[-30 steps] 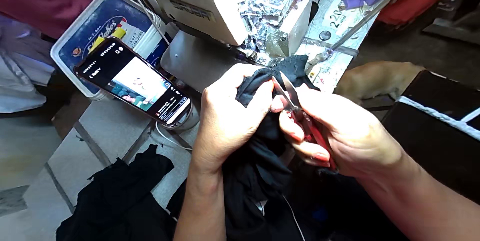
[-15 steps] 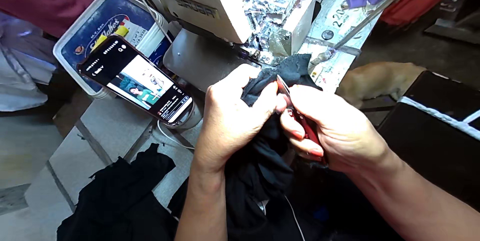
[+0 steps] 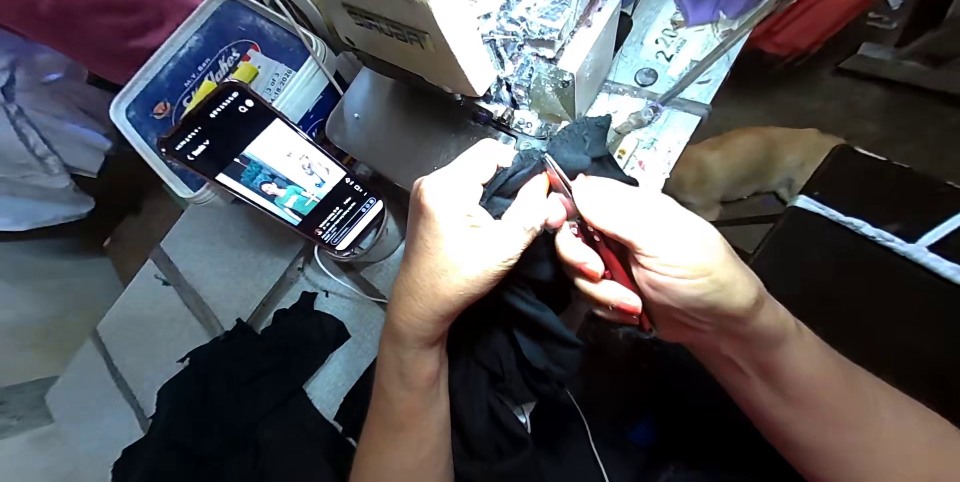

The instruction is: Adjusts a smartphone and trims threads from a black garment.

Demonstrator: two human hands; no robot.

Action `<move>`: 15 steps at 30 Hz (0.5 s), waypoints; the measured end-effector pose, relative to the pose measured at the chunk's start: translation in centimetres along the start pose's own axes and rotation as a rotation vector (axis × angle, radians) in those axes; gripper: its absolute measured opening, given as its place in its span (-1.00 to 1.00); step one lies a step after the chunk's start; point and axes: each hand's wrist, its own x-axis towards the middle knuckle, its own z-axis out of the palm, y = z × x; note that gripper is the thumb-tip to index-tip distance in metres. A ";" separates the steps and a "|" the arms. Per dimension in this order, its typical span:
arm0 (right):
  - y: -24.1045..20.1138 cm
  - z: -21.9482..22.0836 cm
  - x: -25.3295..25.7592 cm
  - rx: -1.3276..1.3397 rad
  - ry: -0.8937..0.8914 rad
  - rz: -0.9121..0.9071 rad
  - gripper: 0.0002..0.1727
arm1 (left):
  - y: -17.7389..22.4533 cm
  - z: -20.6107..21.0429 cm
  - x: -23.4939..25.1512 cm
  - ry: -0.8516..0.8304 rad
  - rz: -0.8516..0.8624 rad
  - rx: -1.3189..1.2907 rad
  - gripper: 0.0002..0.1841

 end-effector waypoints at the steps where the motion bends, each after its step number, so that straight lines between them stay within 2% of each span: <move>1: 0.0 0.0 0.1 0.006 0.000 -0.005 -0.61 | 0.0 0.0 0.0 -0.006 -0.003 0.000 -0.94; 5: -0.2 -0.1 0.2 -0.022 -0.017 -0.013 -0.62 | 0.2 0.0 0.0 -0.007 -0.019 0.000 -0.94; 8: -0.7 -1.0 -0.6 -0.237 -0.147 -0.087 -0.81 | 0.1 -0.1 0.0 0.020 -0.034 -0.030 -0.94; 10: -0.9 -1.5 -1.5 -0.548 -0.096 -0.381 -0.80 | 0.1 -0.3 0.1 0.013 -0.036 -0.029 -0.94; 12: -1.5 -2.2 -1.2 -0.868 0.083 -0.738 -0.76 | 0.1 -0.4 0.1 -0.012 -0.025 -0.047 -0.92; 13: -2.0 -2.6 -0.6 -0.967 0.122 -0.841 -0.73 | 0.1 -0.4 0.1 -0.024 -0.018 -0.067 -0.91; 15: -2.9 -2.8 1.0 -1.059 0.070 -0.855 -0.70 | 0.2 -0.3 0.1 -0.038 -0.015 -0.112 -0.94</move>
